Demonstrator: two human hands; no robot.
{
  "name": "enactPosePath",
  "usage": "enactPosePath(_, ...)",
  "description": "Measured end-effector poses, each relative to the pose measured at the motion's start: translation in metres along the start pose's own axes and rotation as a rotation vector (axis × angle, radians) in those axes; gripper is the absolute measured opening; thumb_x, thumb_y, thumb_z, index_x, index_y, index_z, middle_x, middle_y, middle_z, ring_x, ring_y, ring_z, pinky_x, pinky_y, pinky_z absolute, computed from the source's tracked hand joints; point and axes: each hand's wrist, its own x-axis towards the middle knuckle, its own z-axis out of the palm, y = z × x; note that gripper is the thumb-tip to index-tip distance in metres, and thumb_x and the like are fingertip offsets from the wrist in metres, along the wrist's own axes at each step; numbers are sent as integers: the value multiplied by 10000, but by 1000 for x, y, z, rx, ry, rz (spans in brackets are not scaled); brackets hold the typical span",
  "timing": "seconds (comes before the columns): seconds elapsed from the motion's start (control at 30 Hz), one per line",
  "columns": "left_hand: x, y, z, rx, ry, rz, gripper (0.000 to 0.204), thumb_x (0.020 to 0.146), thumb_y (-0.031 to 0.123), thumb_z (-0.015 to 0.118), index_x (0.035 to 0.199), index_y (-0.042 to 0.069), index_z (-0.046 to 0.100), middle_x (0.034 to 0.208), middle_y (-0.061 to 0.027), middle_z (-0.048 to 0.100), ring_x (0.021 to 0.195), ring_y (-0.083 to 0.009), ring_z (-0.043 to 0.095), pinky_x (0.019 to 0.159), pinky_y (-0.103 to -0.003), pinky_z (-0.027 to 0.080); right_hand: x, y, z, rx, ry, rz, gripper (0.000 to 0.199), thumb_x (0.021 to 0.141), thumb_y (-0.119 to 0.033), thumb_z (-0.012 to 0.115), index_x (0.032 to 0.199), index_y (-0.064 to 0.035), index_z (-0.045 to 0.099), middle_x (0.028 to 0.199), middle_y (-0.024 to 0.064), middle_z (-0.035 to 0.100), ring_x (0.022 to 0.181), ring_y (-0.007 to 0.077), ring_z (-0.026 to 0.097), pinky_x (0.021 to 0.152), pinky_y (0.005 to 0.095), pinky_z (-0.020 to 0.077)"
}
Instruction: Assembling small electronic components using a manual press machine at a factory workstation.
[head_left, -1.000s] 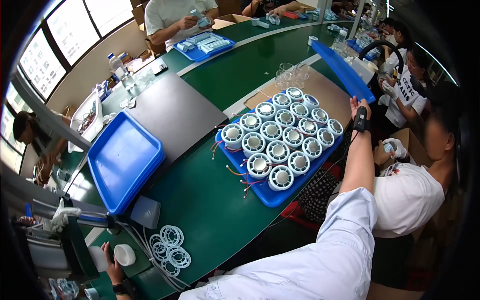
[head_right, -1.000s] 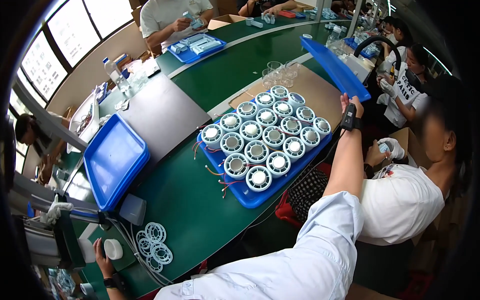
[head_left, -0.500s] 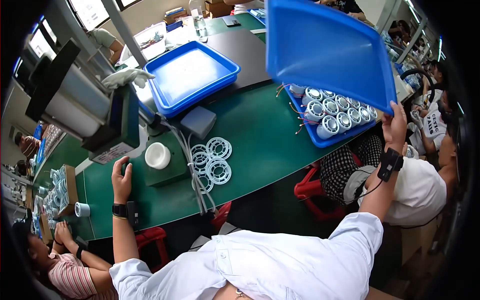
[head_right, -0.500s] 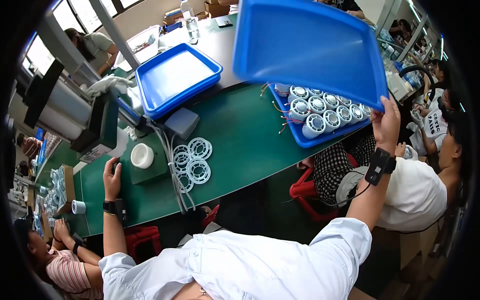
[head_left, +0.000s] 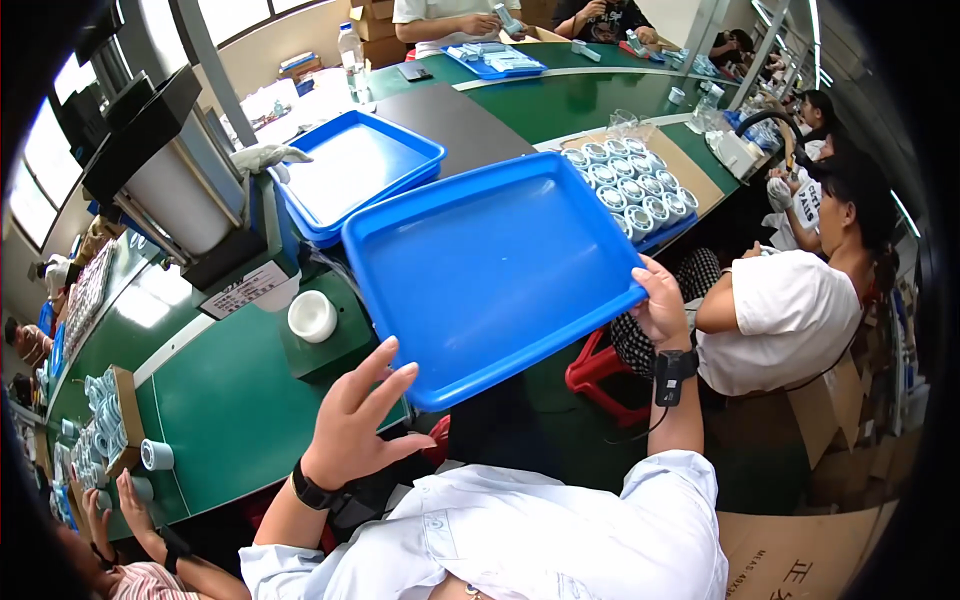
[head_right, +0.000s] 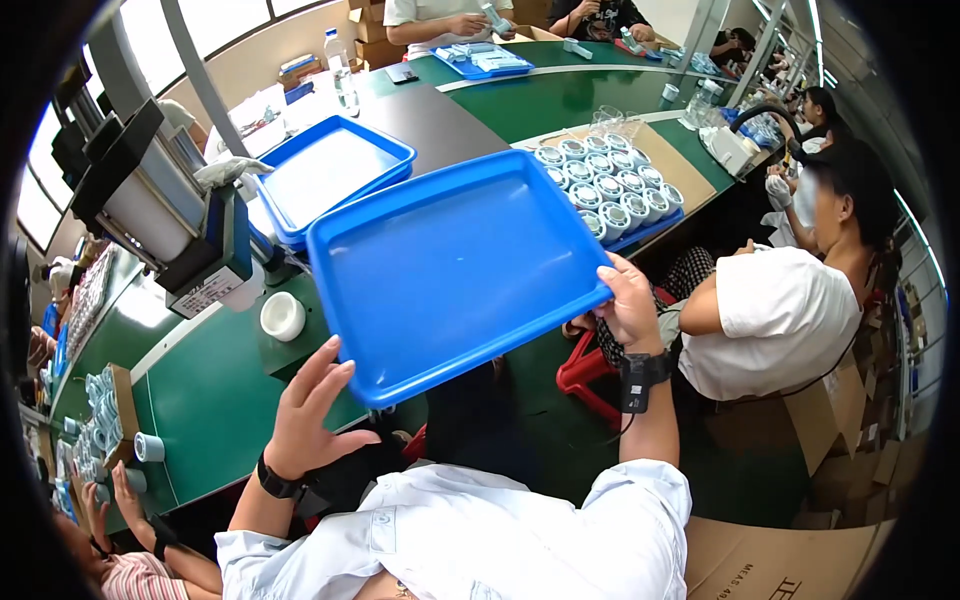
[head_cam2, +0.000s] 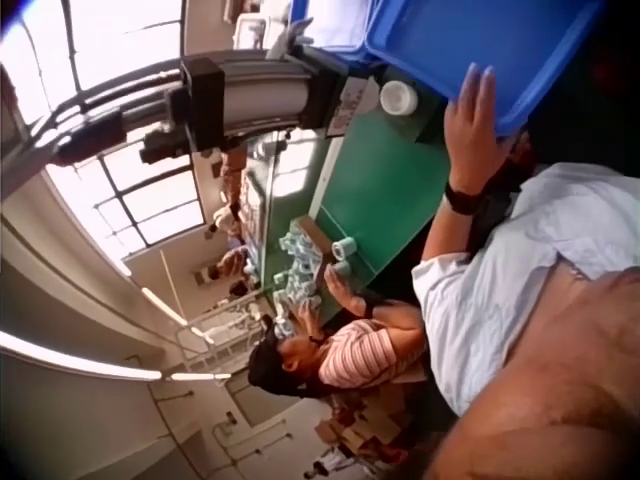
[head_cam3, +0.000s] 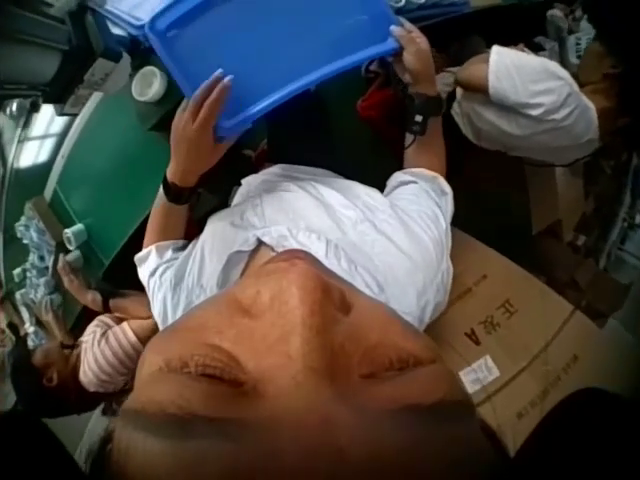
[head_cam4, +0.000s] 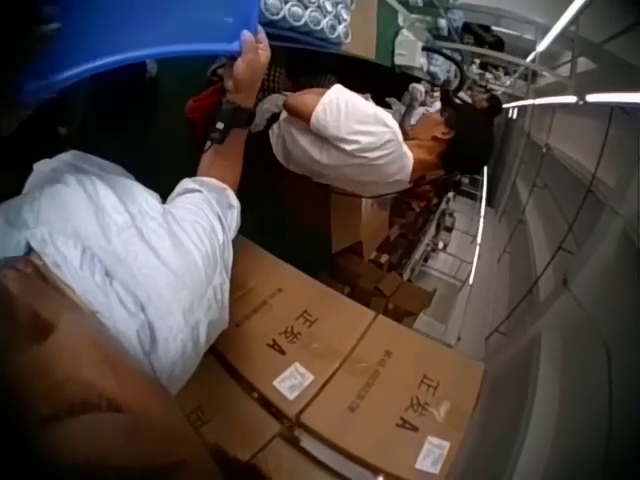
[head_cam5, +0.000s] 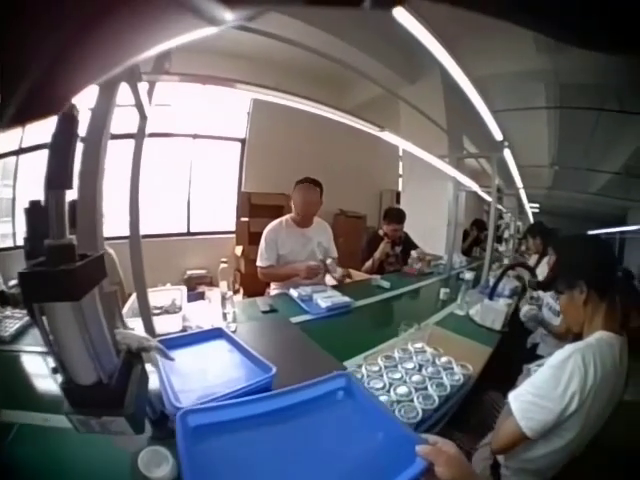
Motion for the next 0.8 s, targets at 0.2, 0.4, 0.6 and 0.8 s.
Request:
enactPosePath(0.2, 25, -3, 17, 205, -104, 15, 398, 660, 71, 794, 1043, 57, 687, 1006, -106, 663, 797, -277, 637, 697, -343, 529, 0, 19, -18, 197, -13, -29, 258, 997, -228, 519, 1152, -26, 564, 786, -1, 607, 608, 67, 568, 515, 221, 485)
enactPosePath(0.4, 31, -1, 30, 190, -100, -25, 240, 674, 29, 768, 906, 72, 720, 893, -77, 670, 771, -266, 634, 667, -342, 519, 48, 30, -78, 48, 592, -11, 209, 976, -236, 564, 1072, -52, 546, 794, 20, 569, 607, 106, 559, 511, 253, 485)
enactPosePath(0.6, 34, -1, 37, 185, -82, 6, 281, 656, 37, 764, 930, 80, 717, 923, -59, 670, 750, -240, 624, 653, -334, 520, 105, 54, -138, -27, 602, 36, 178, 941, -187, 587, 1083, -85, 554, 764, -12, 533, 574, 97, 479, 511, 237, 415)
enactPosePath(0.8, 36, -11, 45, 201, -72, 2, 292, 657, 46, 762, 944, 86, 721, 932, -49, 673, 737, -234, 630, 648, -328, 528, 118, 56, -156, 143, 653, -251, 150, 931, -149, 519, 1047, -55, 538, 804, 6, 526, 569, 81, 426, 532, 235, 402)
